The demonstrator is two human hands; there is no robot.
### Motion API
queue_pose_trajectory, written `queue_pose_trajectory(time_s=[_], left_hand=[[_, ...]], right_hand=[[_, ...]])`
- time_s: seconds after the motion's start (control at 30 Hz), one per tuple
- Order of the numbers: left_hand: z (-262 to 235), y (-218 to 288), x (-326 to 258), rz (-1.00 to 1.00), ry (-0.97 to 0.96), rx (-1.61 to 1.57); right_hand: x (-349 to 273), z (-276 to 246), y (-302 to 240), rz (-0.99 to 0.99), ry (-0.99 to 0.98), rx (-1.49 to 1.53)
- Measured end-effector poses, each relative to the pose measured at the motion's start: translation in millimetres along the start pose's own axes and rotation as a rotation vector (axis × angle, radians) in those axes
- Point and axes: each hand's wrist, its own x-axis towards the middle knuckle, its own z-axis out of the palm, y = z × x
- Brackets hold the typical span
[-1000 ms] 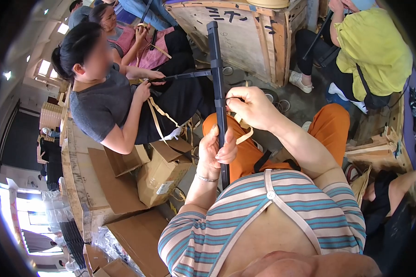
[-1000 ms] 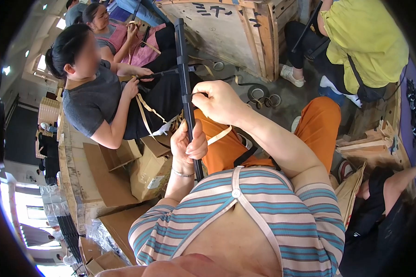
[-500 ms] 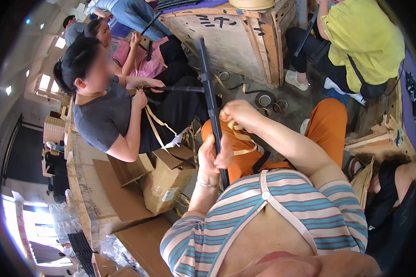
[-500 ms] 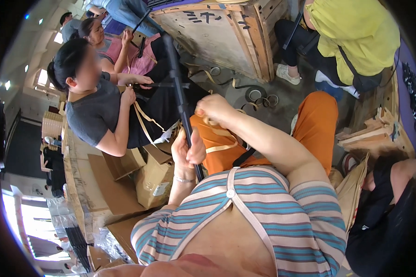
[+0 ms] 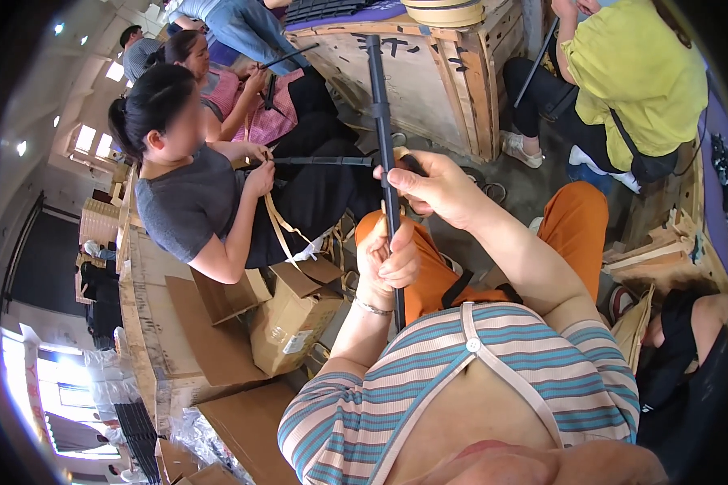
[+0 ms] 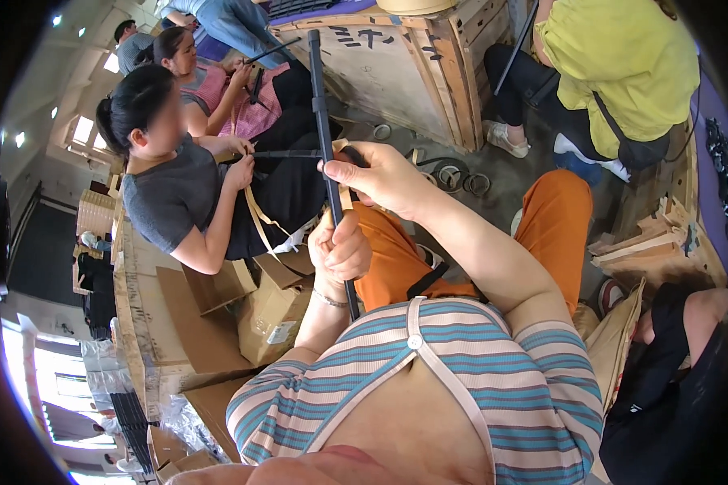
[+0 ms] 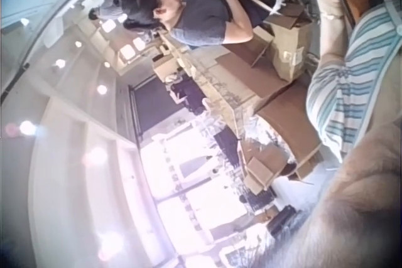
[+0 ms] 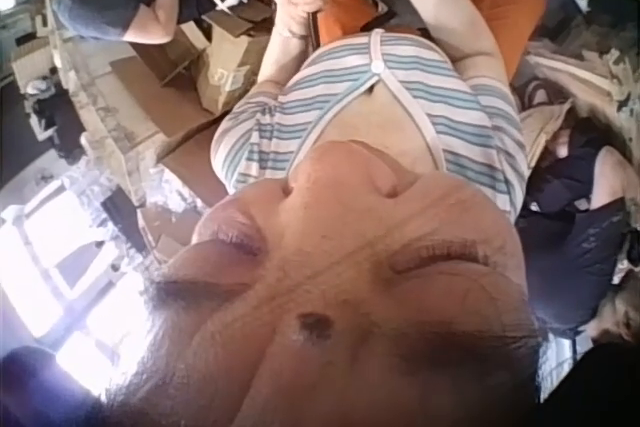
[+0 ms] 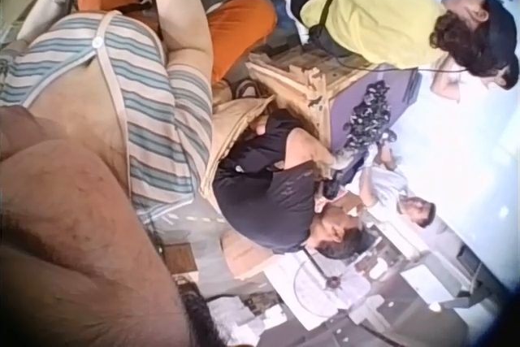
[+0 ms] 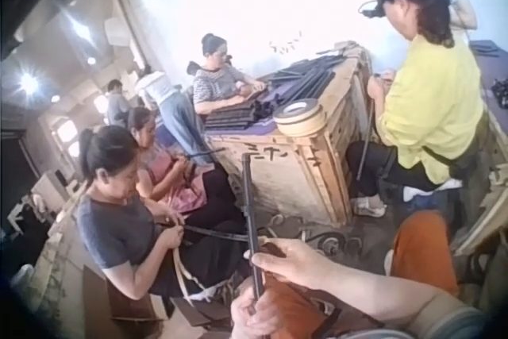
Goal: Applying adhesive tape strips to long plastic components in a workshop setting.
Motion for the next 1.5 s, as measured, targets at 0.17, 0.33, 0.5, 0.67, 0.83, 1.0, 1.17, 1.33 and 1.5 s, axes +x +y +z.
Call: queue_pose_trajectory(time_s=[0.17, 0.33, 0.5, 0.67, 0.83, 1.0, 1.17, 1.33, 1.5], left_hand=[[-3, -7, 7, -0.059, -0.061, -0.061], [-9, -12, 11, -0.109, -0.102, -0.115], [-1, -16, 16, -0.053, 0.109, 0.125], [-5, -14, -6, -0.098, 0.370, 0.751], [12, -9, 13, 0.202, 0.923, 1.469], [25, -2, 29, 0.335, 0.796, 1.404], [17, 4, 29, 0.159, 0.694, 1.316], [18, 6, 31, 0.171, 0.594, 1.211], [9, 5, 34, 0.119, 0.662, 1.248]], right_hand=[[-7, -12, 1, -0.027, -0.034, -0.025], [-14, -27, 2, 0.010, -0.119, 0.098], [-18, -30, -2, 0.025, -0.078, 0.099], [-25, -46, 0, 0.023, -0.062, 0.034], [-43, -61, 10, 0.254, -0.086, -0.089], [-50, -52, 21, 0.489, -0.207, 0.018], [-48, -58, 23, 0.589, -0.294, 0.115], [-51, -59, 16, 0.505, -0.215, 0.085], [-50, -60, 18, 0.614, -0.323, 0.138]])
